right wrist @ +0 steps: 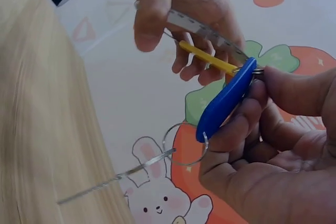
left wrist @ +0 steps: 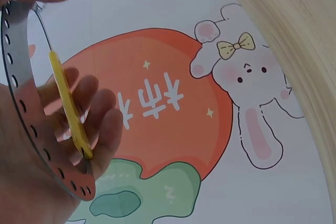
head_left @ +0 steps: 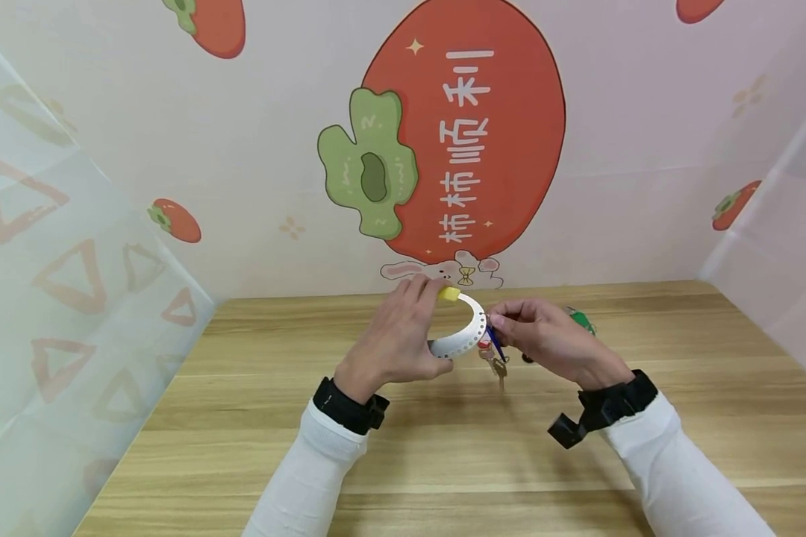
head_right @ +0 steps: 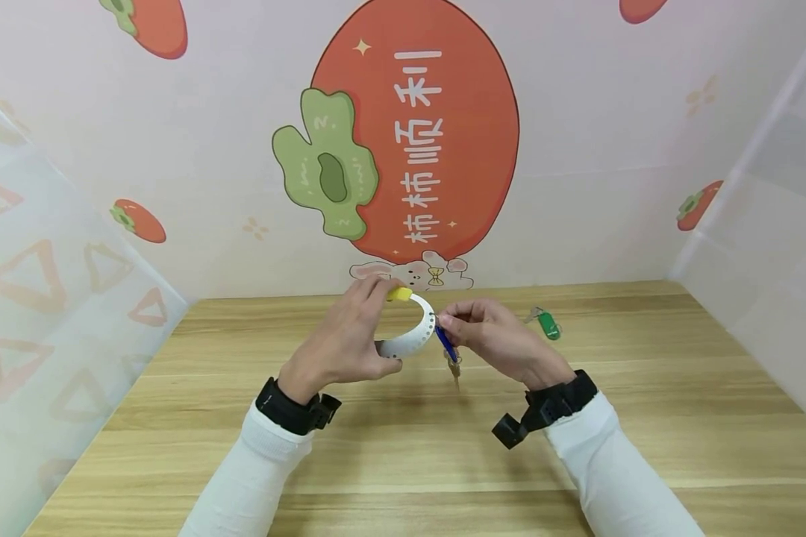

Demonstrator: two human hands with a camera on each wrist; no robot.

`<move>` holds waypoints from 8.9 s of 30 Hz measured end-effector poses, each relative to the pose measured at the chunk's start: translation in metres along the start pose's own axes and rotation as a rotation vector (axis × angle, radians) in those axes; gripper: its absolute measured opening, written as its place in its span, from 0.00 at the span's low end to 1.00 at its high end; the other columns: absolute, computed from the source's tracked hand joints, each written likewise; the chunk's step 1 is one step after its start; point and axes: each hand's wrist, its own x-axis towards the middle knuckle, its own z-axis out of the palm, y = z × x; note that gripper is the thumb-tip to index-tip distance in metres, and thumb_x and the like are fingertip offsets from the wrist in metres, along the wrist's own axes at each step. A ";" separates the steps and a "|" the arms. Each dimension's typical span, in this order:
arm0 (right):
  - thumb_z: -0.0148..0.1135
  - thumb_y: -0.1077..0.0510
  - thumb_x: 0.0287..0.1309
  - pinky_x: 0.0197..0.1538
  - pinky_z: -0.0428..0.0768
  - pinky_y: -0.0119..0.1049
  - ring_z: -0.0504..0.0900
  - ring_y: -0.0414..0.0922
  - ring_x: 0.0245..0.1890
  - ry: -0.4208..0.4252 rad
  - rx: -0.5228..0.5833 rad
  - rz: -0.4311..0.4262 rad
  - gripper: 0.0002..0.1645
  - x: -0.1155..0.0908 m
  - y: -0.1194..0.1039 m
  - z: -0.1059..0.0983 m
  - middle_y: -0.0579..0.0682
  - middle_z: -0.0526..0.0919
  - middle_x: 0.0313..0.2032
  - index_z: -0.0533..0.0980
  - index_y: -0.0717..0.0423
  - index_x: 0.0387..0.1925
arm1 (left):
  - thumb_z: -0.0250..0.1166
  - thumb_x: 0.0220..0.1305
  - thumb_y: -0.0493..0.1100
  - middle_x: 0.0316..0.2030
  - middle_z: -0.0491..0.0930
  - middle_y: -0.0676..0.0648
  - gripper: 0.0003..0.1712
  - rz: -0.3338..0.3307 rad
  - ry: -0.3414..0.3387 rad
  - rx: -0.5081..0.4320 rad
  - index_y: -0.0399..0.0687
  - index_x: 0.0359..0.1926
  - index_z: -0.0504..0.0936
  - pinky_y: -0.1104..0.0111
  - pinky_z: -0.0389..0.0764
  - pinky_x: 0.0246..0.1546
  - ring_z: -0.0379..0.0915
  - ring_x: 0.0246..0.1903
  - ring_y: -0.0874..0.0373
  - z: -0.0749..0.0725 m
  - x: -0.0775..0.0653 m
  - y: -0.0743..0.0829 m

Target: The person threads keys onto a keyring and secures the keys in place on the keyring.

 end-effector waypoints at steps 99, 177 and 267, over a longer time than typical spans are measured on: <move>0.66 0.60 0.44 0.33 0.72 0.29 0.73 0.37 0.31 0.714 -1.047 -0.893 0.06 0.017 0.013 0.021 0.44 0.75 0.28 0.77 0.57 0.26 | 0.66 0.36 0.64 0.46 0.67 0.51 0.49 -0.225 -0.056 -0.085 0.48 0.60 0.63 0.67 0.69 0.36 0.62 0.38 0.59 -0.002 -0.002 0.006; 0.69 0.73 0.33 0.33 0.76 0.31 0.81 0.44 0.26 0.739 -0.857 -0.960 0.16 0.013 -0.011 0.043 0.54 0.82 0.29 0.79 0.64 0.31 | 0.66 0.38 0.63 0.50 0.68 0.48 0.50 -0.261 -0.011 -0.171 0.45 0.61 0.62 0.62 0.68 0.47 0.64 0.46 0.57 -0.002 0.000 0.007; 0.59 0.47 0.56 0.29 0.73 0.36 0.76 0.43 0.27 0.427 -0.773 -0.138 0.11 0.002 -0.006 0.011 0.44 0.80 0.28 0.80 0.49 0.32 | 0.68 0.33 0.66 0.48 0.67 0.47 0.54 -0.245 -0.116 -0.013 0.46 0.61 0.64 0.63 0.70 0.40 0.63 0.42 0.55 0.004 0.001 0.013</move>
